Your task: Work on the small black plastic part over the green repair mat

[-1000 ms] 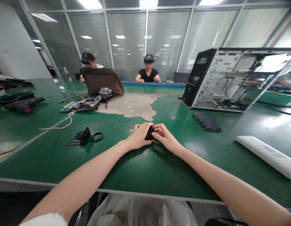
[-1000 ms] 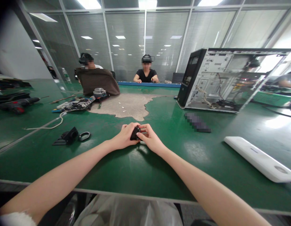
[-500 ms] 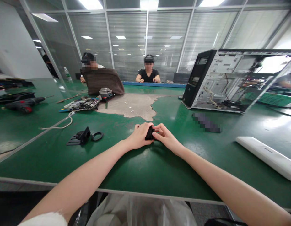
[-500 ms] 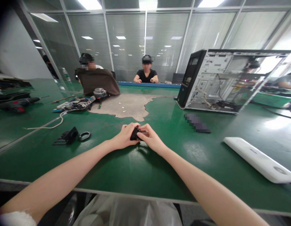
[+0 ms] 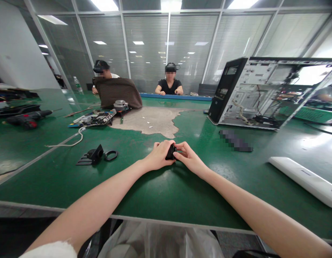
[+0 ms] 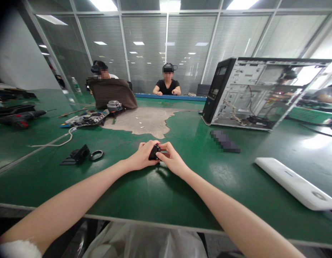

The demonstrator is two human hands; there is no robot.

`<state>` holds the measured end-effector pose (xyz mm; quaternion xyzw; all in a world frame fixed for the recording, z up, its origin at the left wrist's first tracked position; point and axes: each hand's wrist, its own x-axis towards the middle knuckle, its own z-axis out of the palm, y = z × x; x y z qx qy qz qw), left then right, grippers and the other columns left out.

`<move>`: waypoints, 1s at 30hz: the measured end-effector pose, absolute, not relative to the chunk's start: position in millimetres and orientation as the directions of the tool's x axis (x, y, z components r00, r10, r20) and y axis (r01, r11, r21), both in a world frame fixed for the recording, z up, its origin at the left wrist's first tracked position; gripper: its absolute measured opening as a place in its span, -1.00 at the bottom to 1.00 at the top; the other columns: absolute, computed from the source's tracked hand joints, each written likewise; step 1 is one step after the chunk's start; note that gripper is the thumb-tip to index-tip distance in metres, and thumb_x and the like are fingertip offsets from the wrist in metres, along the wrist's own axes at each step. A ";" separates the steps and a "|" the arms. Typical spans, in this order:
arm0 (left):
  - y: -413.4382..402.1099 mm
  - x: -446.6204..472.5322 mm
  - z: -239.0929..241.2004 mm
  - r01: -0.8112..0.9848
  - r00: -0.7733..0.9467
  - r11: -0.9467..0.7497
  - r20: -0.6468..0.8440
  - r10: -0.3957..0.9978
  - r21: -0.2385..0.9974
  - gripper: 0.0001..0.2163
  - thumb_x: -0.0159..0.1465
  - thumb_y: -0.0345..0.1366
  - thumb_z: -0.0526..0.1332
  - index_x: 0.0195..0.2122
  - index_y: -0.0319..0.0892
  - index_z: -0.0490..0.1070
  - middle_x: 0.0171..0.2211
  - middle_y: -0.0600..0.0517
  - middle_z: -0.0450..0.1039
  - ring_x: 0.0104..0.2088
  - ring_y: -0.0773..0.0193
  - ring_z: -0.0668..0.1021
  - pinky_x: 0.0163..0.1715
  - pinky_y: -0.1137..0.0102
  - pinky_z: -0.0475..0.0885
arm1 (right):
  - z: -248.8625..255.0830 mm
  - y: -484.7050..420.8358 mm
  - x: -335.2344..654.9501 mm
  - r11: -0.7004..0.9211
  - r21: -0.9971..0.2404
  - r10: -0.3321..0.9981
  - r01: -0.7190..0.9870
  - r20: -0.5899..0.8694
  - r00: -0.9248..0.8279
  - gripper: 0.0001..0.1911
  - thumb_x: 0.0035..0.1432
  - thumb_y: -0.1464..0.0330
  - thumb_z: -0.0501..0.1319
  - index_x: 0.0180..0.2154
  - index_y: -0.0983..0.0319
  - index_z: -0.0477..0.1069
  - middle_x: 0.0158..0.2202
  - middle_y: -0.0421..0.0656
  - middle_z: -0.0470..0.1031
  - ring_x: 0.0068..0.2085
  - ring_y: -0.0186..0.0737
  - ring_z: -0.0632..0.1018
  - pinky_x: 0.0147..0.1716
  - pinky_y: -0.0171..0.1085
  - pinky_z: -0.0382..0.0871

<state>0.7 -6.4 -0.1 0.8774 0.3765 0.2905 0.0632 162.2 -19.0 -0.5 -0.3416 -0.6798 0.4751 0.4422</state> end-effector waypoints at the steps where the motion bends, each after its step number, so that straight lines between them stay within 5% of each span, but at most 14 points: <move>1: -6.5 0.9 0.0 0.624 0.547 -0.709 0.463 0.697 0.330 -0.44 -0.01 -0.25 0.21 -0.01 -0.10 -0.03 -0.09 -0.05 0.20 -0.07 0.14 0.30 -0.12 0.24 0.11 | -0.8 -19.3 161.8 0.319 -0.947 0.887 0.046 0.281 -0.368 -0.78 0.01 0.28 0.13 -0.28 0.17 0.17 -0.24 -0.19 0.31 -0.22 -0.31 0.42 -0.22 -0.24 0.34; 9: -7.4 0.9 0.3 0.632 0.551 -0.705 0.453 0.701 0.323 -0.43 -0.01 -0.26 0.21 -0.01 -0.12 -0.03 -0.07 -0.07 0.19 -0.05 0.12 0.29 -0.12 0.22 0.11 | -1.8 -16.0 161.3 0.297 -0.949 0.913 0.107 0.249 -0.322 -0.75 -0.01 0.27 0.14 -0.25 0.19 0.19 -0.25 -0.17 0.32 -0.27 -0.33 0.42 -0.27 -0.24 0.35; 15: -6.6 0.7 0.0 0.631 0.552 -0.712 0.465 0.692 0.310 -0.45 0.00 -0.25 0.21 -0.02 -0.12 -0.02 -0.09 -0.06 0.21 -0.06 0.14 0.30 -0.12 0.24 0.12 | -2.1 -13.4 162.5 0.308 -0.941 0.920 0.143 0.256 -0.298 -0.74 -0.02 0.29 0.16 -0.25 0.21 0.23 -0.22 -0.14 0.33 -0.13 -0.26 0.37 -0.13 -0.18 0.27; 30: -8.5 1.4 2.4 0.626 0.551 -0.704 0.450 0.703 0.334 -0.48 0.01 -0.26 0.19 -0.02 -0.10 -0.01 -0.09 -0.05 0.21 -0.06 0.13 0.30 -0.11 0.22 0.11 | -3.0 -13.9 164.3 0.259 -0.962 0.918 0.086 0.217 -0.332 -0.71 -0.03 0.26 0.16 -0.23 0.18 0.20 -0.26 -0.18 0.34 -0.28 -0.33 0.44 -0.22 -0.20 0.35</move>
